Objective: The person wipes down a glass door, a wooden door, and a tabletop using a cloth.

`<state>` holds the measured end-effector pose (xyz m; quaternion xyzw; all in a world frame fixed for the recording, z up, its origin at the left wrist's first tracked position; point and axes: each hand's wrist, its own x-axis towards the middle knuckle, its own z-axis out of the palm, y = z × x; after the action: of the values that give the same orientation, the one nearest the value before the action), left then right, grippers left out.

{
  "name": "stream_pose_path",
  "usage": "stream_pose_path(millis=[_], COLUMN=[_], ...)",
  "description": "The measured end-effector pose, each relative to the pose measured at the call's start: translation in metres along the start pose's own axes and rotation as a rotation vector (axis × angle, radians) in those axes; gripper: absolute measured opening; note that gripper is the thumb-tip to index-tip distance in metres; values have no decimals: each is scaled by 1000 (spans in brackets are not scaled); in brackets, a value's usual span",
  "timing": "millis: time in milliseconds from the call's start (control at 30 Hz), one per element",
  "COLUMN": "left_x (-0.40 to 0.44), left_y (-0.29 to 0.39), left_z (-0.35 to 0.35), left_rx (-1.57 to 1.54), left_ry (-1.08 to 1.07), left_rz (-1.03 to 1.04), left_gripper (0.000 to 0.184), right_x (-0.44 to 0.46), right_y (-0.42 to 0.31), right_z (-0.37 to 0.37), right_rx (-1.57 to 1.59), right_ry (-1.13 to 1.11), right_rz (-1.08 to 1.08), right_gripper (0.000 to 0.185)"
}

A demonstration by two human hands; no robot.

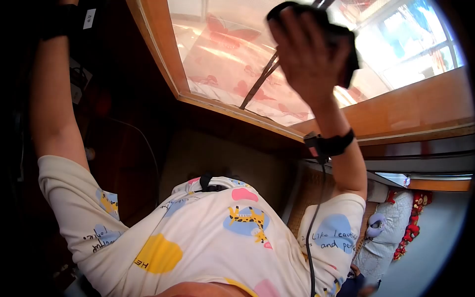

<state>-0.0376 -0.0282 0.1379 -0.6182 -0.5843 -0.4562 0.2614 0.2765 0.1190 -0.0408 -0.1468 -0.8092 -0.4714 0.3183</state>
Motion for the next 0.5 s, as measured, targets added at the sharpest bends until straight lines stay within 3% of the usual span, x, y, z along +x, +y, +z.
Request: stream_pose_path(millis=[100,167,267,300,367,400,467,500], left_x=[-33,-59,-101,-114,-142,-151,-181,-189], left_y=[2,5,11,12,15,17,21,23], left_z=[7,11,15,15,19,19,20,18], left_rx=[-7,-19,-33,-34,-40,-40,-39,-41], left_ry=[-35,-66,-116,-130,-163,-176,-191,-200], left_rz=[1,1,-16,-24,-52,-61,-81,-87], left_gripper=[87,87,87,87,86,86,86,86], right_x=[-43,-79,-75,-65,-27,7,65,94], right_y=[-74,-109,-99,-89,-45,-21,35,65], right_z=[15,37,36,34,36,27,6,-6], right_rx=[97,109,87,107,51,67,-139,-268], right_ry=[-261,-356,-435,-434,-210,-145,97,202], right_rz=[-391,-540,-653,-610,-450,-258,-84,-45], right_gripper=[53,60,60,60,59,59,51,63])
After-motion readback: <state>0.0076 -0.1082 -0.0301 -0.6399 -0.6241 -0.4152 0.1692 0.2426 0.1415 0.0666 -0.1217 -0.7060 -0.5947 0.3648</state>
